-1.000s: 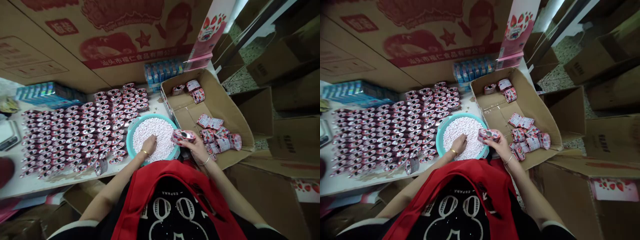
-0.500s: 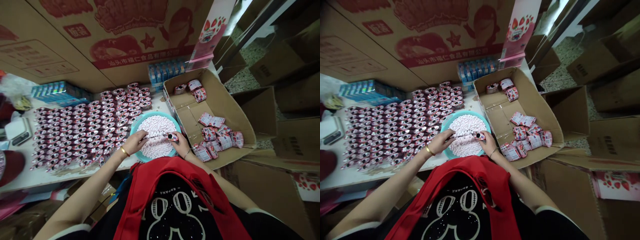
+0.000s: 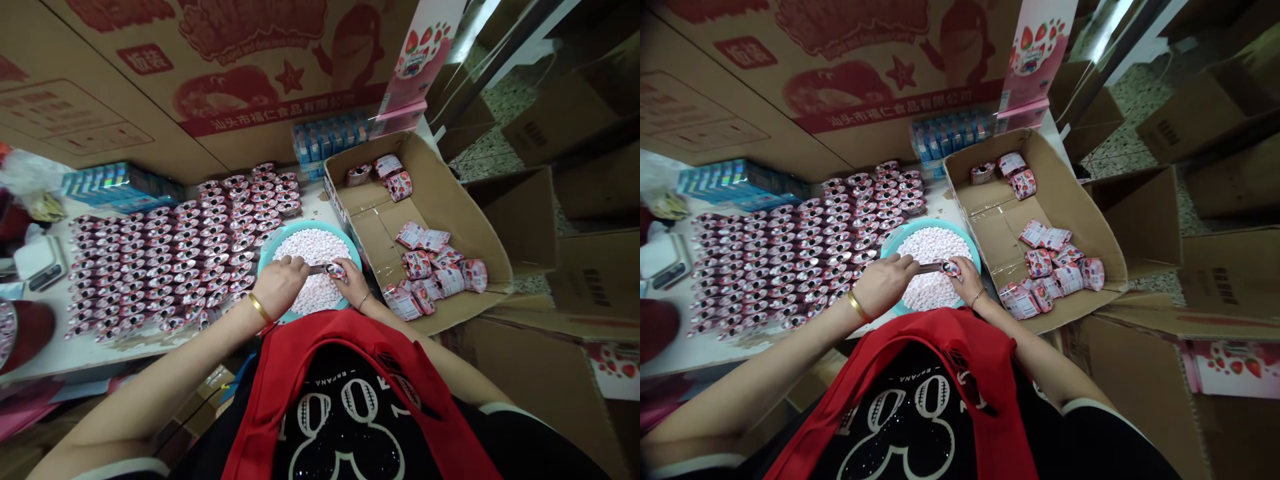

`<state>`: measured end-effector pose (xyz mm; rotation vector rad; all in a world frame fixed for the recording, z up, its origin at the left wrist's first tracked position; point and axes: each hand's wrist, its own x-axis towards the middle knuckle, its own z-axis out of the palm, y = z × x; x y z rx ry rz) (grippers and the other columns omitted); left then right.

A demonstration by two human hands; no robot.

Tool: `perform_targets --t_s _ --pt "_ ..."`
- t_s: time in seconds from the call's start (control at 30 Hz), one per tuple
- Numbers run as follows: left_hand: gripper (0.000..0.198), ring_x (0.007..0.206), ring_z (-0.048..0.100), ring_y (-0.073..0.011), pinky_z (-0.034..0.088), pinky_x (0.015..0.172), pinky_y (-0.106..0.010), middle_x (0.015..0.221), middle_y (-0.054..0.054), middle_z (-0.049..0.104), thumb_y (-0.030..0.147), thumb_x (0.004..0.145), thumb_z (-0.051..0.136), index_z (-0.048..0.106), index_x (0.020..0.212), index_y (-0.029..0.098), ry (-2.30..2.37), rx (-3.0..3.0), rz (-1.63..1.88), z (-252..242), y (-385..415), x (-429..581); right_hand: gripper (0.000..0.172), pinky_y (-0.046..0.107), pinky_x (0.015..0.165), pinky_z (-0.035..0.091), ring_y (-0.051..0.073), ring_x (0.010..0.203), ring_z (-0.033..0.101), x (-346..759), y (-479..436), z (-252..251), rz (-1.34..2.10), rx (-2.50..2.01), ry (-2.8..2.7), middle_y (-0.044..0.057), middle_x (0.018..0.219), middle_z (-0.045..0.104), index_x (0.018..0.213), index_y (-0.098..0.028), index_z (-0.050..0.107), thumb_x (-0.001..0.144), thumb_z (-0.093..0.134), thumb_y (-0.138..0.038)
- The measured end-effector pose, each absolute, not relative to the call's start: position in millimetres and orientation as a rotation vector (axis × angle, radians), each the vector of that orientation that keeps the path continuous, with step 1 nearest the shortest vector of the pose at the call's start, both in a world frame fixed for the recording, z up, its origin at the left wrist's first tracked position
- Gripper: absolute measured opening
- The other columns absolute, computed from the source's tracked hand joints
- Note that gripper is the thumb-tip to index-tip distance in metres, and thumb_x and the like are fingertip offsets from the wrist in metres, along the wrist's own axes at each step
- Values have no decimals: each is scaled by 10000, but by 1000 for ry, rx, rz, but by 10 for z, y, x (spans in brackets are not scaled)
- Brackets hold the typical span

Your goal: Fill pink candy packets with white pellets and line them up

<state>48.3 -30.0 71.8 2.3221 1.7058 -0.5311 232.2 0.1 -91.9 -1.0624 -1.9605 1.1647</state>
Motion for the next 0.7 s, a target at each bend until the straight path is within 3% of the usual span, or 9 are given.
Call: perform_targets --t_s 0.13,0.3,0.43,0.57,0.7 --pt "199 892 558 -219 444 737 -337 952 -90 586 213 890 395 568 986 190 1840 2206 -379 442 -334 126 350 385 947 446 230 1068 553 2396 -2 -913 1226 -1103 -1919 97 1121 592 1121 -200 530 772 541 -167" --pt "195 938 558 -226 447 816 -360 967 -99 585 135 841 420 571 956 181 1874 1864 -201 -475 -410 -158 336 392 933 455 228 1044 567 2543 -34 -856 1277 -1150 -1862 92 1124 596 1133 -208 528 800 567 -238" --pt "227 1015 547 -211 440 883 -346 1067 -97 585 174 849 445 552 1049 183 1794 1792 2 -1076 -348 172 333 377 927 458 220 1044 570 2628 -94 -830 1315 -1152 -1895 90 1122 600 1137 -206 529 812 576 -263" --pt "269 1033 550 -181 436 909 -308 1123 -73 587 221 863 443 525 1117 187 1749 1775 106 -1245 -303 381 339 361 916 464 210 1035 577 2668 -156 -853 1365 -1158 -1922 86 1125 602 1138 -202 531 811 585 -272" --pt "274 951 571 -178 461 845 -306 1047 -66 610 325 874 455 525 1097 182 1691 1753 205 -1068 -397 161 351 365 912 465 213 1030 580 2662 -174 -882 1368 -1178 -1916 89 1122 606 1132 -194 532 799 596 -284"
